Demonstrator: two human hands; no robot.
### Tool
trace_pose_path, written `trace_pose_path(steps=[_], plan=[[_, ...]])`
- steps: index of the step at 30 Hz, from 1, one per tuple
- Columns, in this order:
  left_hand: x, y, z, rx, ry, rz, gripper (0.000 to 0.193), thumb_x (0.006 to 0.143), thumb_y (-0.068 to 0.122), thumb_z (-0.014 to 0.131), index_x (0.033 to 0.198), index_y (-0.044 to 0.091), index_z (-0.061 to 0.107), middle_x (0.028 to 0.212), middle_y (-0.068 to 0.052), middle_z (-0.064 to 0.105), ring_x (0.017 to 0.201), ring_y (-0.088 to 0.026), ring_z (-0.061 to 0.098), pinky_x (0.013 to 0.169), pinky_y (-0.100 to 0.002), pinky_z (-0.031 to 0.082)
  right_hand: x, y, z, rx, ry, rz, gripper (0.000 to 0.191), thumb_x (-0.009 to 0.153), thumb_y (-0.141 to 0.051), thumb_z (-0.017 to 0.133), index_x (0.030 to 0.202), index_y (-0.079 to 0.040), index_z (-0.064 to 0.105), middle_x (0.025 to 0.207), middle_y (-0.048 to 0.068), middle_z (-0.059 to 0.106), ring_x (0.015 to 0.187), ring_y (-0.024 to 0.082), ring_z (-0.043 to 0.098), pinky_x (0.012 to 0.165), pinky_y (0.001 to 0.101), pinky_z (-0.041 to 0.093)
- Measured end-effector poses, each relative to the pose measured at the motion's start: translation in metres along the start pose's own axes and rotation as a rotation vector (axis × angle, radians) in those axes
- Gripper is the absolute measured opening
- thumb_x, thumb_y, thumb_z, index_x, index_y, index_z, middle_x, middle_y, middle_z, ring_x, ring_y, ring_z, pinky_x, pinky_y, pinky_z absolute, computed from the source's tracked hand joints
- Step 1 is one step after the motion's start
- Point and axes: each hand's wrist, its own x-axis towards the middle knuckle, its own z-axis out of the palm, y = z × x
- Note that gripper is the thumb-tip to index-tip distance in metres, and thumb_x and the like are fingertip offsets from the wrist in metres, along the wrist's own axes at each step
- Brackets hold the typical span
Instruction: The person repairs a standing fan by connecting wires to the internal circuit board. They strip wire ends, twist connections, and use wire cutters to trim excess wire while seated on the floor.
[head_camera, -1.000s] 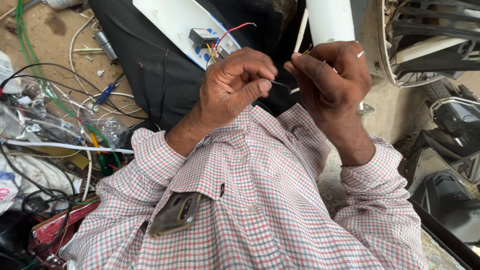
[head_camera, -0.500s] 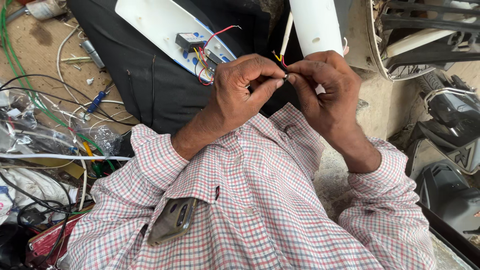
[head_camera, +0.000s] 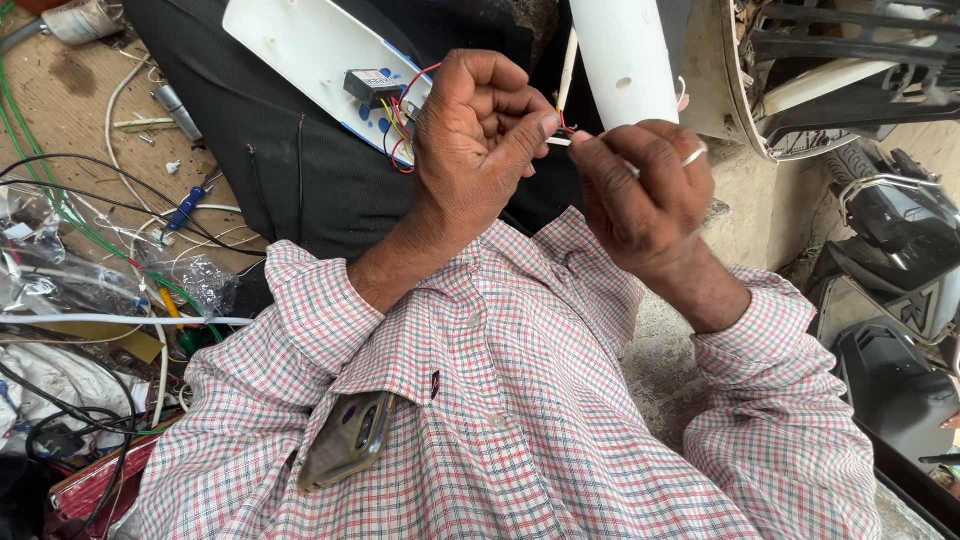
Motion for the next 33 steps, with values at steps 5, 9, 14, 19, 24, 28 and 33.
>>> trace_pose_path(steps=[5, 9, 14, 19, 24, 28, 33], plan=[[-0.001, 0.002, 0.002, 0.154, -0.03, 0.188, 0.028, 0.105, 0.002, 0.073, 0.119, 0.005, 0.049, 0.097, -0.007, 0.073, 0.093, -0.012, 0.078, 0.078, -0.023, 0.067, 0.0, -0.002, 0.0, -0.059, 0.013, -0.02, 0.024, 0.095, -0.007, 0.087, 0.117, -0.005, 0.078, 0.099, 0.005, 0.065, 0.09, 0.019, 0.063, 0.068, 0.0323, 0.049], [0.001, 0.002, 0.001, 0.196, -0.071, 0.211, 0.027, 0.104, 0.002, 0.073, 0.118, 0.006, 0.05, 0.096, -0.007, 0.073, 0.093, -0.012, 0.078, 0.078, -0.024, 0.067, 0.002, 0.004, -0.004, -0.006, -0.029, 0.001, 0.024, 0.099, -0.006, 0.086, 0.121, -0.006, 0.076, 0.102, 0.005, 0.064, 0.094, 0.019, 0.062, 0.069, 0.0327, 0.048], [0.003, 0.002, -0.002, 0.2, -0.112, 0.25, 0.028, 0.105, 0.002, 0.073, 0.122, 0.007, 0.052, 0.101, -0.006, 0.074, 0.098, -0.015, 0.08, 0.081, -0.027, 0.064, 0.004, 0.011, -0.005, 0.101, -0.122, 0.099, 0.017, 0.104, -0.011, 0.081, 0.113, -0.005, 0.068, 0.1, 0.008, 0.059, 0.087, 0.019, 0.058, 0.067, 0.0339, 0.046], [0.007, 0.006, -0.004, 0.271, -0.152, 0.375, 0.032, 0.105, 0.003, 0.073, 0.129, 0.007, 0.052, 0.113, -0.01, 0.074, 0.111, -0.021, 0.077, 0.092, -0.031, 0.064, 0.007, 0.008, -0.011, 0.459, -0.305, 0.468, 0.02, 0.117, -0.016, 0.064, 0.104, -0.003, 0.056, 0.091, 0.007, 0.054, 0.074, 0.013, 0.05, 0.062, 0.0291, 0.041], [0.012, 0.011, -0.004, 0.365, -0.181, 0.425, 0.032, 0.1, 0.0, 0.077, 0.121, 0.009, 0.056, 0.1, -0.007, 0.074, 0.09, -0.013, 0.076, 0.072, -0.022, 0.064, 0.023, 0.027, -0.018, 1.14, -0.642, 1.061, 0.023, 0.111, -0.025, 0.059, 0.101, -0.005, 0.058, 0.073, 0.0, 0.049, 0.058, 0.01, 0.039, 0.048, 0.0252, 0.033], [0.014, 0.012, -0.002, 0.228, -0.15, 0.32, 0.032, 0.102, -0.004, 0.074, 0.122, 0.006, 0.051, 0.101, -0.005, 0.074, 0.085, -0.009, 0.075, 0.068, -0.019, 0.062, 0.027, 0.027, -0.025, 0.813, -0.524, 0.866, 0.025, 0.113, -0.024, 0.053, 0.098, -0.008, 0.064, 0.074, -0.001, 0.061, 0.063, 0.008, 0.059, 0.054, 0.0243, 0.047], [0.013, 0.011, -0.001, 0.197, -0.122, 0.263, 0.034, 0.101, -0.004, 0.075, 0.12, 0.006, 0.049, 0.098, -0.004, 0.075, 0.079, -0.007, 0.074, 0.064, -0.018, 0.06, 0.019, 0.02, -0.019, 0.005, -0.134, -0.005, 0.022, 0.109, -0.017, 0.077, 0.116, 0.001, 0.067, 0.099, 0.013, 0.066, 0.083, 0.021, 0.063, 0.065, 0.0339, 0.046]])
